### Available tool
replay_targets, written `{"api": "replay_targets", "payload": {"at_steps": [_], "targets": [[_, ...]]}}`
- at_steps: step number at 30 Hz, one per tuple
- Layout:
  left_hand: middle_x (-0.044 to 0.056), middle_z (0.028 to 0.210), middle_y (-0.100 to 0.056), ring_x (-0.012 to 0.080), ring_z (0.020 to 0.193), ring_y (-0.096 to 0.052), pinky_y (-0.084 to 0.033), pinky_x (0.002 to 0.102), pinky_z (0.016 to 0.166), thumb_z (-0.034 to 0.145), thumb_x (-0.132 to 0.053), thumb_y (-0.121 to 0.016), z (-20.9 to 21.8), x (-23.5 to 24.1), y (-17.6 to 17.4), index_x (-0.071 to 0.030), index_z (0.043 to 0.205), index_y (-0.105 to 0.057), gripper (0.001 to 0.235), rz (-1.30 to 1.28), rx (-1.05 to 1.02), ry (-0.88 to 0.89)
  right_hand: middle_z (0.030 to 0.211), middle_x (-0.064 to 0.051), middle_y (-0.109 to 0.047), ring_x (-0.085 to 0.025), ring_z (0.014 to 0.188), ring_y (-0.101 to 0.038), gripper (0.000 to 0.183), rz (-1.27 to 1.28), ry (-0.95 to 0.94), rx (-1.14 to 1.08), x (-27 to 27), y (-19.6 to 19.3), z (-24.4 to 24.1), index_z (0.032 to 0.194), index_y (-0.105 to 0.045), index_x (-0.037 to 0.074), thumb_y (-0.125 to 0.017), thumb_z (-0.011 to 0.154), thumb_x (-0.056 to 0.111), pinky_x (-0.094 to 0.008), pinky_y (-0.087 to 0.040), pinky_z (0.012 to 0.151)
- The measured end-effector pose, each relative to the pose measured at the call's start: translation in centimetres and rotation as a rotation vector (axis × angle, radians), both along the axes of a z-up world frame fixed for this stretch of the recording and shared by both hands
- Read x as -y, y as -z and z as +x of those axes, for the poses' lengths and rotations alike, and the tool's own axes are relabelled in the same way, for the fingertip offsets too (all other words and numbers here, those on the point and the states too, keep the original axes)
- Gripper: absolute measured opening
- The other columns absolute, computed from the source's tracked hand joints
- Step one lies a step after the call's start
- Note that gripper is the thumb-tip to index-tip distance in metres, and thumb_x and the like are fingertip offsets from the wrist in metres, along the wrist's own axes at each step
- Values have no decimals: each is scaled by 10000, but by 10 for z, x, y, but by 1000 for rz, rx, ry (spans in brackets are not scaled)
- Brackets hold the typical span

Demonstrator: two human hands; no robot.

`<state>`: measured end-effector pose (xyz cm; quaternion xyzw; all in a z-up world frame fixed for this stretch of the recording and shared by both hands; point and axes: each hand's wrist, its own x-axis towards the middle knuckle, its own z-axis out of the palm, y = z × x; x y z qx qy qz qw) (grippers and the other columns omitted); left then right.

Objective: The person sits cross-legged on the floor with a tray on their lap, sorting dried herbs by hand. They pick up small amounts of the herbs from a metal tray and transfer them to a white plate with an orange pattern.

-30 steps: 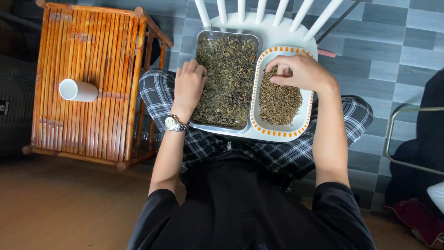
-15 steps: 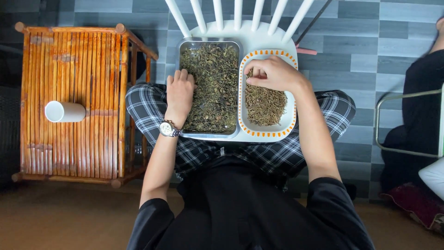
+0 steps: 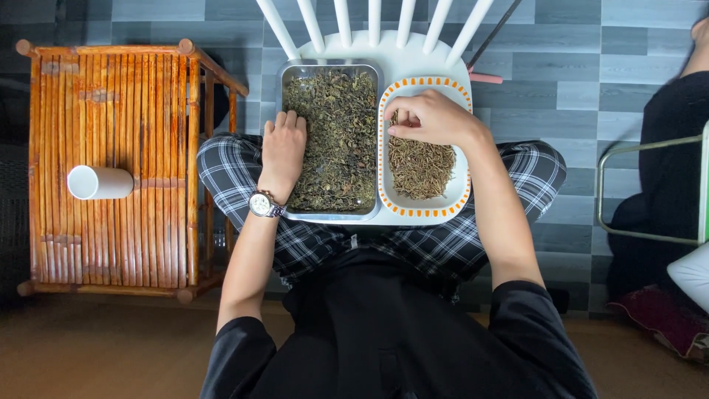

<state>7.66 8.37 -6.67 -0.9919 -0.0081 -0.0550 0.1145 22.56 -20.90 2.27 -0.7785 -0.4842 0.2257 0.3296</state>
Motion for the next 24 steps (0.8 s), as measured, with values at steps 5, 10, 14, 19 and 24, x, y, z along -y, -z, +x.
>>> {"api": "replay_targets", "payload": {"at_steps": [5,10,14,19,24], "targets": [[90,999,-535,238,996,-514,-411,325,768,899,40,-642,-11,5,5,-43,1045,-561,186,-188,23,11,816,-124,-741,-242,620,-623,245,-14,-4,-10,-3,-5,-4,1165,-707,36,-680,979,192,-394,-505,638],[87,955,-508,249,969,-519,-437,337,753,923,10,-619,-12,3,14,-60,1019,-534,146,-237,83,40,818,-125,-741,-235,617,-601,261,-29,-2,-28,-4,-4,-6,1158,-710,27,-676,983,217,-394,-496,645],[62,980,-530,223,985,-532,-455,323,757,910,-16,-675,-10,4,19,-68,997,-582,138,-122,65,-23,816,-122,-740,-240,625,-604,263,-19,-6,-23,-3,-3,-5,1151,-709,34,-685,987,239,-400,-498,646],[96,997,-550,240,1005,-533,-471,339,820,882,36,-699,-3,11,30,-49,990,-604,167,-82,-8,-77,820,-137,-739,-265,639,-616,281,-15,-12,-11,-5,3,-5,1135,-700,19,-690,980,253,-424,-501,647],[72,916,-574,243,938,-598,-521,329,739,875,-25,-661,1,13,44,-73,912,-601,86,-7,37,-89,836,-155,-744,-256,651,-641,282,-36,-16,0,-5,-3,-16,1166,-710,22,-662,1009,251,-412,-531,692]]}}
